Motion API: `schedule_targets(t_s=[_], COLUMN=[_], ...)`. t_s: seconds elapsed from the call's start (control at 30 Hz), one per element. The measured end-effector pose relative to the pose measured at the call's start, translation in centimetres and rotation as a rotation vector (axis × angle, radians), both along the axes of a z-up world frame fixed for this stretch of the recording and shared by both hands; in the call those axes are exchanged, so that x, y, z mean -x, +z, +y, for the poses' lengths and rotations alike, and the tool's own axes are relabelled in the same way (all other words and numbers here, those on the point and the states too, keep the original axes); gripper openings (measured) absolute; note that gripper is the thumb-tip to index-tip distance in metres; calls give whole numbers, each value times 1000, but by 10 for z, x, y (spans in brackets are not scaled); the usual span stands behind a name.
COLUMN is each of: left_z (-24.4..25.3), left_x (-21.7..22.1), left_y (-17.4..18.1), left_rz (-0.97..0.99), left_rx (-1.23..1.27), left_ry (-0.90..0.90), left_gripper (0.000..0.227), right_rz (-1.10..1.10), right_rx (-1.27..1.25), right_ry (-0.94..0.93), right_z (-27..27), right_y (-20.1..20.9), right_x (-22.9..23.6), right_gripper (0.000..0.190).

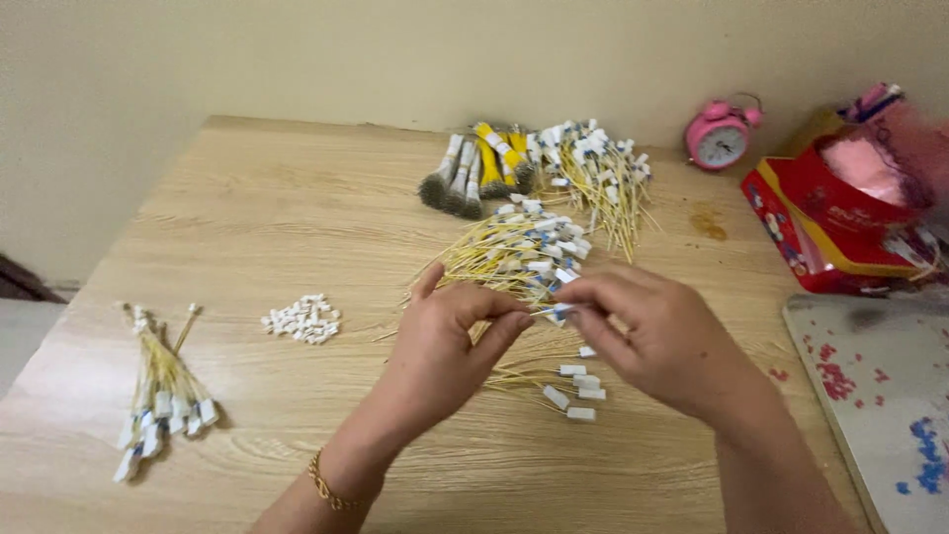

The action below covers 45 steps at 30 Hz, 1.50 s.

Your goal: Manually assemble white plastic connectors onto yellow wires on a workbench.

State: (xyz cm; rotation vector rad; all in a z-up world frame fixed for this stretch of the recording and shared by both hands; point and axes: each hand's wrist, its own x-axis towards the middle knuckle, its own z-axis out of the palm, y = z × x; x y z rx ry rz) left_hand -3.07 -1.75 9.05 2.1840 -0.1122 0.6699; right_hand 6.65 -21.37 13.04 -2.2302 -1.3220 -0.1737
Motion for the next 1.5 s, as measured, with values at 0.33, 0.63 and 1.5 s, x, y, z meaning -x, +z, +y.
schedule_targets(t_s=[0.33,0.63,1.5], left_z=[41,37,34], left_x=[13,-20,9], left_y=[-23,-94,-70], left_rz=[542,101,309], left_rx=[350,415,648], left_ry=[101,185,6], left_gripper=[16,12,11], right_rz=[163,357,515], right_rx=[180,-51,1], right_ry=[-224,5,-109], right_z=[18,63,75], right_y=[-32,-76,-81], right_x=[-17,-25,-7], right_gripper=[47,7,15])
